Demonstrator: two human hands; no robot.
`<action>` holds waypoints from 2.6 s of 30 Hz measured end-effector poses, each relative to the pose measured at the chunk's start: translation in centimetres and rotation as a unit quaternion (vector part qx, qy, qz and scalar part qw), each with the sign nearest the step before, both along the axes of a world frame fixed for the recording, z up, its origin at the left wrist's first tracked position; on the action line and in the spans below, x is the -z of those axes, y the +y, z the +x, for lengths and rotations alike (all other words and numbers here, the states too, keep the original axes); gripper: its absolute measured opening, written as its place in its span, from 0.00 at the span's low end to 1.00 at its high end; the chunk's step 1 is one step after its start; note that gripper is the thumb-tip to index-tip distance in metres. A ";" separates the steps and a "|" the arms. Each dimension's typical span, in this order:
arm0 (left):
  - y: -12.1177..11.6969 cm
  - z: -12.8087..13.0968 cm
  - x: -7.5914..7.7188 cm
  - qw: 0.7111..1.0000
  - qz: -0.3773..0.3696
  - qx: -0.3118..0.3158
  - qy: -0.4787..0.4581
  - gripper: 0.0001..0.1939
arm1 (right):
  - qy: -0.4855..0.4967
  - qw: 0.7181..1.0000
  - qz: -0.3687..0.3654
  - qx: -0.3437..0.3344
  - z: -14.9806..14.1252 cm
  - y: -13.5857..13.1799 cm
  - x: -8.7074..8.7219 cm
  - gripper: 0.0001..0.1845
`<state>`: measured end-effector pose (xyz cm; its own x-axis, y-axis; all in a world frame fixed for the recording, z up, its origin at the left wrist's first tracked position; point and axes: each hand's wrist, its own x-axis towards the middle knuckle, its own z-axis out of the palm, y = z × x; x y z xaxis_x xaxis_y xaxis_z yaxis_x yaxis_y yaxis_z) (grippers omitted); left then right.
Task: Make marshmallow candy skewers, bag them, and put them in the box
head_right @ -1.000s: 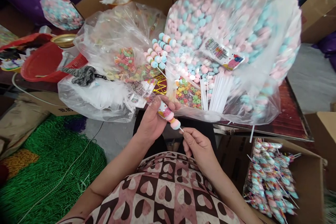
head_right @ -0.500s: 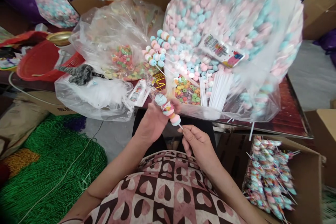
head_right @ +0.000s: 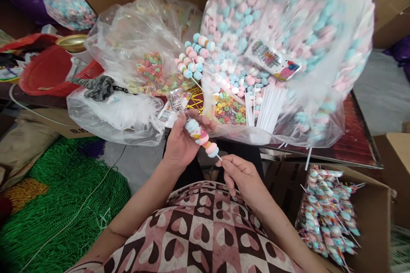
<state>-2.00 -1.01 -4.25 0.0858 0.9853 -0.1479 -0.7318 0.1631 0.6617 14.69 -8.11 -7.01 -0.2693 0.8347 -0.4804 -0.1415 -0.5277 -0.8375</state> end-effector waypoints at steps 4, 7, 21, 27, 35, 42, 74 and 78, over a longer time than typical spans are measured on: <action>0.6 -0.8 -0.4 0.999 -0.002 -0.033 0.005 0.12 | -0.043 0.998 0.040 0.034 0.2 0.0 0.4 0.19; 0.5 -0.6 -0.5 1.000 -0.010 -0.024 -0.006 0.12 | -0.062 0.993 0.078 0.070 0.4 0.1 0.9 0.18; -1.3 1.3 -0.3 0.999 -0.008 0.015 0.038 0.15 | -0.001 1.000 0.015 0.022 -0.6 -0.3 0.4 0.19; -1.4 1.5 0.0 0.999 -0.006 0.024 0.020 0.15 | -0.056 0.995 0.074 0.028 -1.1 0.4 -0.1 0.20; -2.1 2.3 0.9 0.997 -0.042 0.058 0.030 0.18 | -0.119 0.985 0.112 0.053 -1.2 0.5 0.0 0.19; -1.3 0.4 1.2 0.997 -0.009 0.080 -0.014 0.22 | -0.017 0.997 0.052 0.056 -0.8 0.3 0.7 0.18; -1.2 1.2 0.7 0.999 -0.025 0.028 0.001 0.13 | -0.083 0.991 0.087 0.059 -0.9 -0.4 0.8 0.21; -2.0 2.2 1.3 0.999 -0.032 0.042 0.009 0.14 | -0.035 0.994 0.073 0.077 -1.2 -0.1 0.8 0.19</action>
<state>0.19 -2.99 -5.60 0.1644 0.9630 -0.2136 -0.7017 0.2664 0.6608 13.47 -8.26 -7.81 -0.1036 0.9255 -0.3643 -0.1489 -0.3765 -0.9144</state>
